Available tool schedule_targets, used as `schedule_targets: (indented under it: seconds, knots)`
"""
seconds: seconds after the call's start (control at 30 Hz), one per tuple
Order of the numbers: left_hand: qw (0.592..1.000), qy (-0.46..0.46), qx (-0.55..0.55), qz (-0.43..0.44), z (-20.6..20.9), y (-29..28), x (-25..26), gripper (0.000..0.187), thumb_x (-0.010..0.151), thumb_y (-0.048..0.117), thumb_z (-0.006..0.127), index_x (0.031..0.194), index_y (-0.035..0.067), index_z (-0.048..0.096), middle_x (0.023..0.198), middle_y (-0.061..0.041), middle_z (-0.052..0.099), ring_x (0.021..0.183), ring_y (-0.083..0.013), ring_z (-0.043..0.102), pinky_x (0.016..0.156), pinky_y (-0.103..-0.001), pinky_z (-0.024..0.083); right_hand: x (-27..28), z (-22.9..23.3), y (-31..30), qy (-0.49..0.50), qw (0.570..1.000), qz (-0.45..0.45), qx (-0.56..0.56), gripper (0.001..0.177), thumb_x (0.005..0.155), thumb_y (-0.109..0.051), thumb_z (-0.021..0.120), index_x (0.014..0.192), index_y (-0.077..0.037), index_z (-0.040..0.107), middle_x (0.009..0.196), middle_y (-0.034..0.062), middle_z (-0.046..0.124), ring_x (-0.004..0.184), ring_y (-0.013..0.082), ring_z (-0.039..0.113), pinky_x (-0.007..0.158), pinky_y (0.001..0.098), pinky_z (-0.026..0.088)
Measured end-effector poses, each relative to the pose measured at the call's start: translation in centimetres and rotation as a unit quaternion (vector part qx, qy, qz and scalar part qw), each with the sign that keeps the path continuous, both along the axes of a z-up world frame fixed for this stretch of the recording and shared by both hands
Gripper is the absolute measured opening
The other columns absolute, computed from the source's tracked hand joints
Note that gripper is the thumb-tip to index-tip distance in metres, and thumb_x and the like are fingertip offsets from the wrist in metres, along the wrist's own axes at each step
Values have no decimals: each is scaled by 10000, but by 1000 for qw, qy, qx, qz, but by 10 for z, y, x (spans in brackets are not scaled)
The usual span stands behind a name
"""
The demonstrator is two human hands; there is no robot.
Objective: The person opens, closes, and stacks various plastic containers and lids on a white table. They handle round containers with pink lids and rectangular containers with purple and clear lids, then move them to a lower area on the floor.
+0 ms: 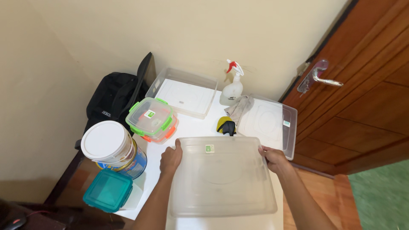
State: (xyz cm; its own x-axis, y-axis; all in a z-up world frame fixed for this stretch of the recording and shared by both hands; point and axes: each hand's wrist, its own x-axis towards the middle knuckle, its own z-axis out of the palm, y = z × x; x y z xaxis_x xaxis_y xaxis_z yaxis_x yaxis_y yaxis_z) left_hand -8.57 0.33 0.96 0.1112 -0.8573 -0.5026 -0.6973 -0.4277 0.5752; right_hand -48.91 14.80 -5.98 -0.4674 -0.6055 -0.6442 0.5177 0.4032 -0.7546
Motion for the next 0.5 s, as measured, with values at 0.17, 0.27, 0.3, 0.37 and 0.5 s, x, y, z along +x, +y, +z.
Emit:
schedule_targets:
  seconds: [0.17, 0.27, 0.3, 0.37, 0.5]
  knots:
    - [999, -32, 0, -27, -2, -8, -3, 779, 1017, 670, 262, 1195, 118, 782, 1286, -216, 696, 1230, -401, 639, 1061, -530, 493, 13, 10, -3, 158, 979, 86, 93, 332, 972, -200, 686, 1208, 33, 700, 1063, 142, 718, 861, 203, 642, 733, 377, 537]
    - [1000, -24, -5, -15, -3, -6, -4, 756, 991, 688, 283, 1211, 140, 755, 1272, -229, 679, 1224, -412, 632, 1048, -535, 499, 27, 27, -12, 339, 928, 110, 107, 331, 973, -245, 658, 1141, 38, 695, 1011, 165, 733, 880, 238, 655, 806, 432, 549]
    - [1000, -26, -5, -15, -1, -7, -5, 757, 991, 690, 284, 1210, 138, 752, 1273, -230, 677, 1225, -418, 627, 1049, -534, 497, 36, 34, -16, 511, 846, 110, 100, 364, 909, -279, 677, 1121, 15, 705, 1009, 187, 716, 916, 289, 648, 789, 465, 534]
    - [999, -30, -4, -12, 3, -4, -5, 758, 991, 693, 285, 1210, 133, 746, 1274, -232, 673, 1227, -428, 617, 1050, -532, 491, 68, 43, -32, 795, 593, 105, 72, 437, 780, -347, 714, 1081, -30, 725, 1004, 229, 683, 986, 391, 631, 754, 530, 503]
    - [996, -72, -39, -38, 5, 3, -7, 682, 1045, 593, 300, 1301, 77, 666, 1221, -236, 704, 1186, -416, 656, 1026, -512, 523, 133, 64, -95, 772, 562, 250, -157, 215, 968, -215, 542, 934, -110, 726, 984, 121, 720, 1003, 320, 662, 933, 493, 477]
